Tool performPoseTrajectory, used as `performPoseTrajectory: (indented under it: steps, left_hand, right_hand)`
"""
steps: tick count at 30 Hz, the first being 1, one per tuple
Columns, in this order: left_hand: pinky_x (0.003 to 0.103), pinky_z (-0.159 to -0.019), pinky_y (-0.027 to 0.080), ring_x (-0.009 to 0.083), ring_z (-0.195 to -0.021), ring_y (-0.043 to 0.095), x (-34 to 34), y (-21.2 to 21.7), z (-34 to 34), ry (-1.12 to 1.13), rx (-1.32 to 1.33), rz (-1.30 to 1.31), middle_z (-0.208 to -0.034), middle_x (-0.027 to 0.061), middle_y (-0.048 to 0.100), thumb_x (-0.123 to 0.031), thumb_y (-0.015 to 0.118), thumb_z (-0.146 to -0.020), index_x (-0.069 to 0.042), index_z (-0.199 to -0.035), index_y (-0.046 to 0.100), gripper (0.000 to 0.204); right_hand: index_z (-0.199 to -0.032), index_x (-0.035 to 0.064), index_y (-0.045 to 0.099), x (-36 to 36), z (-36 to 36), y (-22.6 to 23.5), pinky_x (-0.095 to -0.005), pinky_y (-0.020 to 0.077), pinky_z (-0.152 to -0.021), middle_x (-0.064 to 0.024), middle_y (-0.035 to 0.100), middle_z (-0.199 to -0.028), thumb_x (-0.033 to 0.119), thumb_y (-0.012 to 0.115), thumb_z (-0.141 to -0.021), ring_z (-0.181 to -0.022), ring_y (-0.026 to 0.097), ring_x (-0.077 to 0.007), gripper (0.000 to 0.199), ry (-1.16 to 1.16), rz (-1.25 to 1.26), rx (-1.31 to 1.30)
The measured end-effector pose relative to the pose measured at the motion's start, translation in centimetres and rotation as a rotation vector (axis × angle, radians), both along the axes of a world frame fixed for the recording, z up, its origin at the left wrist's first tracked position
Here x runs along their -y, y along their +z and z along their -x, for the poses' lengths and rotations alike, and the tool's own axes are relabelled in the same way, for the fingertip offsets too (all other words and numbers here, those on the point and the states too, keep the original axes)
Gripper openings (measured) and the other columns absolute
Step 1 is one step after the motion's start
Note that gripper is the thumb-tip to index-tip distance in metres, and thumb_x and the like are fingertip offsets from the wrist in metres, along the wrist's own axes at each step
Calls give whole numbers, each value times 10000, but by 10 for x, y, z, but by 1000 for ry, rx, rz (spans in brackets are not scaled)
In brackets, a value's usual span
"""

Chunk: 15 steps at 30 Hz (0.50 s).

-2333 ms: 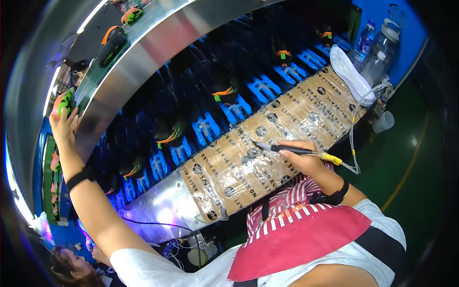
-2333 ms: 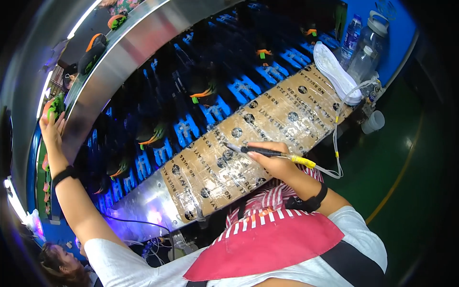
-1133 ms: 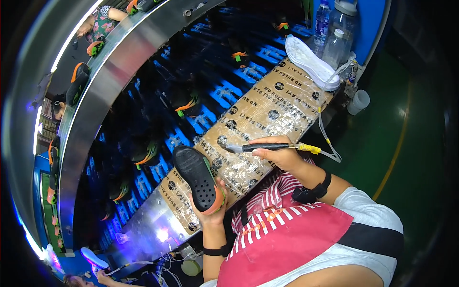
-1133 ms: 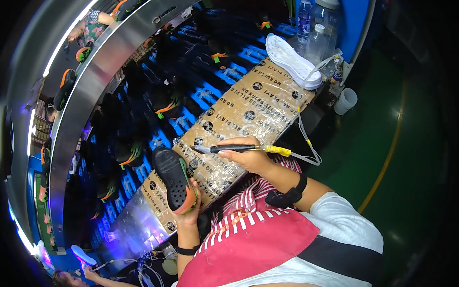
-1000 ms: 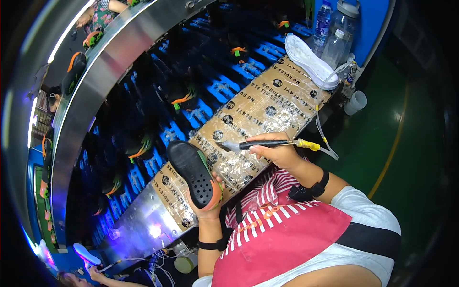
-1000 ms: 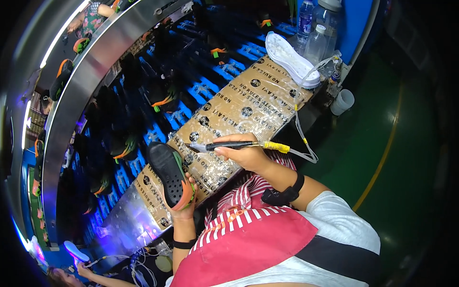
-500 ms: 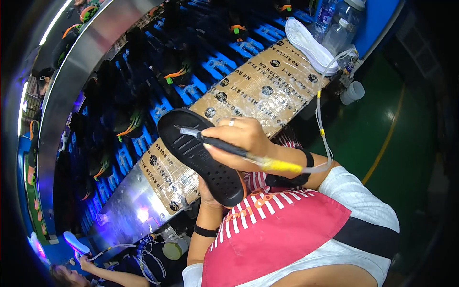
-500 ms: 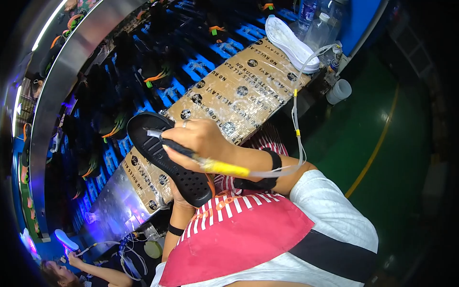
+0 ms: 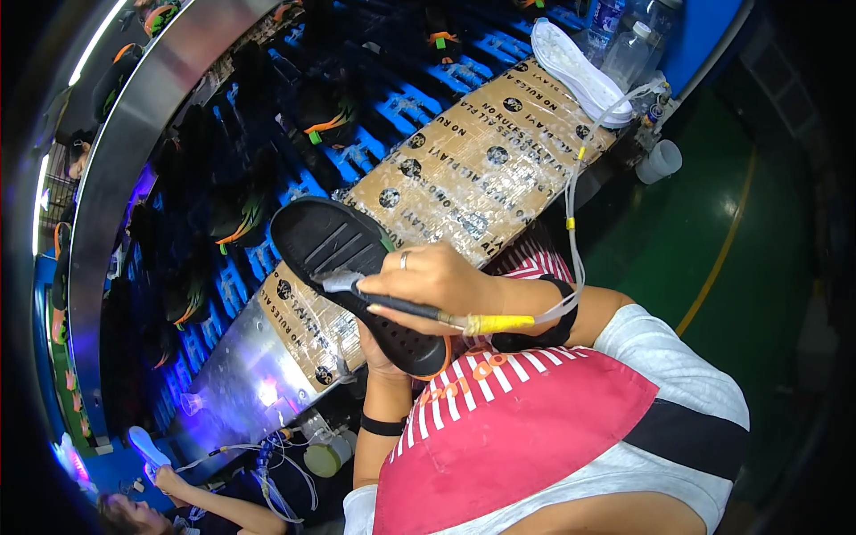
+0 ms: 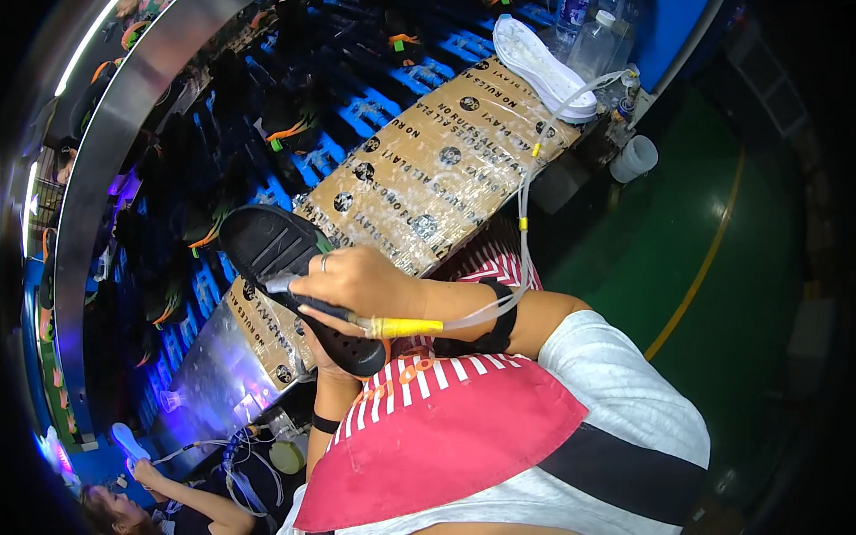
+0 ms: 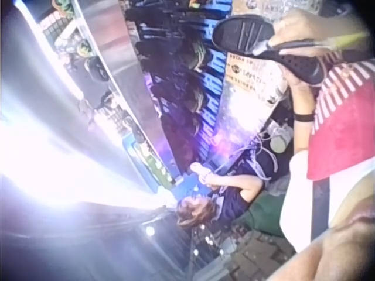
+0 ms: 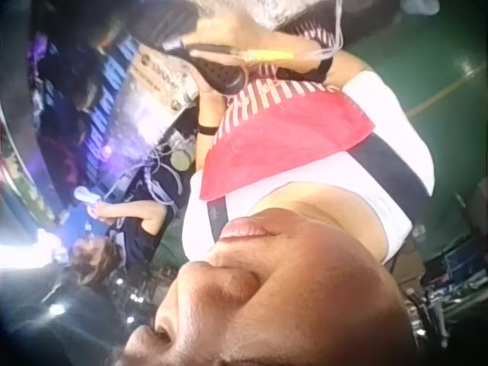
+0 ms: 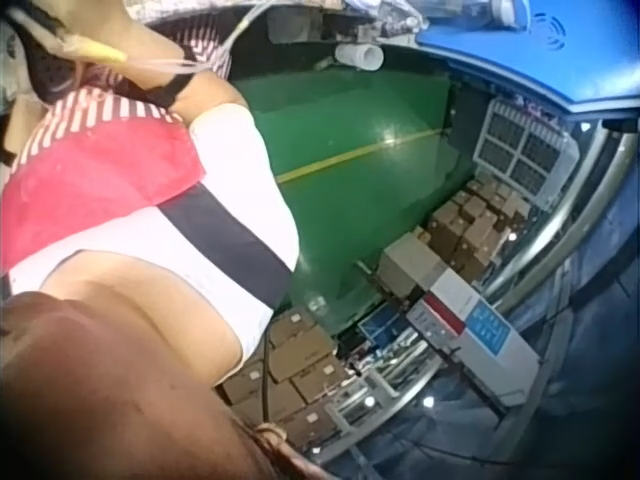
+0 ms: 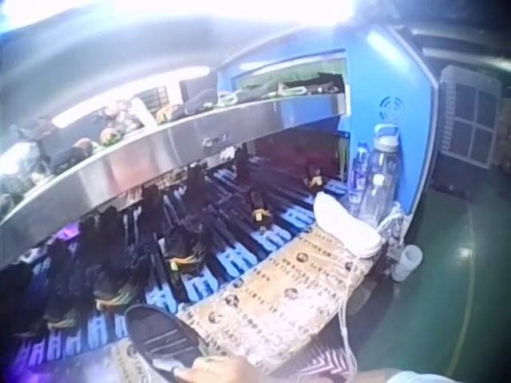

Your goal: Applying adhesive or primer to shoe soles using a brush tool on a manufacturing line.

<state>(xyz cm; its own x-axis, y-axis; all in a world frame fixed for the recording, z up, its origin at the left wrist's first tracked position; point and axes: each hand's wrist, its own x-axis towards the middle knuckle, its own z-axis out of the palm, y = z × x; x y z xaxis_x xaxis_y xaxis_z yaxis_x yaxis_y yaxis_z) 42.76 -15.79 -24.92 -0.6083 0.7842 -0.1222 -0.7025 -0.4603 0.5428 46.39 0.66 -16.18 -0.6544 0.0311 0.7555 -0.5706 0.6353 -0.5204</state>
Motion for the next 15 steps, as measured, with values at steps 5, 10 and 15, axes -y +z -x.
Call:
performPoseTrajectory:
  steps: [5, 10, 15]
  left_hand:
    - [403, -907, 448, 275, -1046, 543, 13, -7, 2, -88, 191, 108, -1158, 146, 532, -661, 535, -714, -74, -1189, 475, 757]
    - [392, -894, 453, 266, -1003, 561, 1, 9, 12, 198, 123, 84, -1138, 137, 548, -590, 476, -803, -78, -1177, 492, 634]
    - [469, -891, 442, 349, -1049, 510, -5, -2, 23, 124, 67, -176, -1130, 153, 534, -587, 453, -802, -85, -1212, 468, 648]
  right_hand:
    - [-940, 55, 607, 6, -5, -6, -293, 453, -491, -55, 562, -710, 132, 671, -707, -587, 576, -199, 254, 183, -138, -23]
    - [-882, 72, 601, 8, -8, -4, -308, 447, -518, -49, 537, -676, 158, 641, -700, -592, 570, -207, 205, 38, -12, 29]
    - [-913, 52, 607, 16, -10, -6, -314, 454, -491, -71, 552, -679, 111, 654, -718, -574, 575, -217, 209, 356, 47, 19]
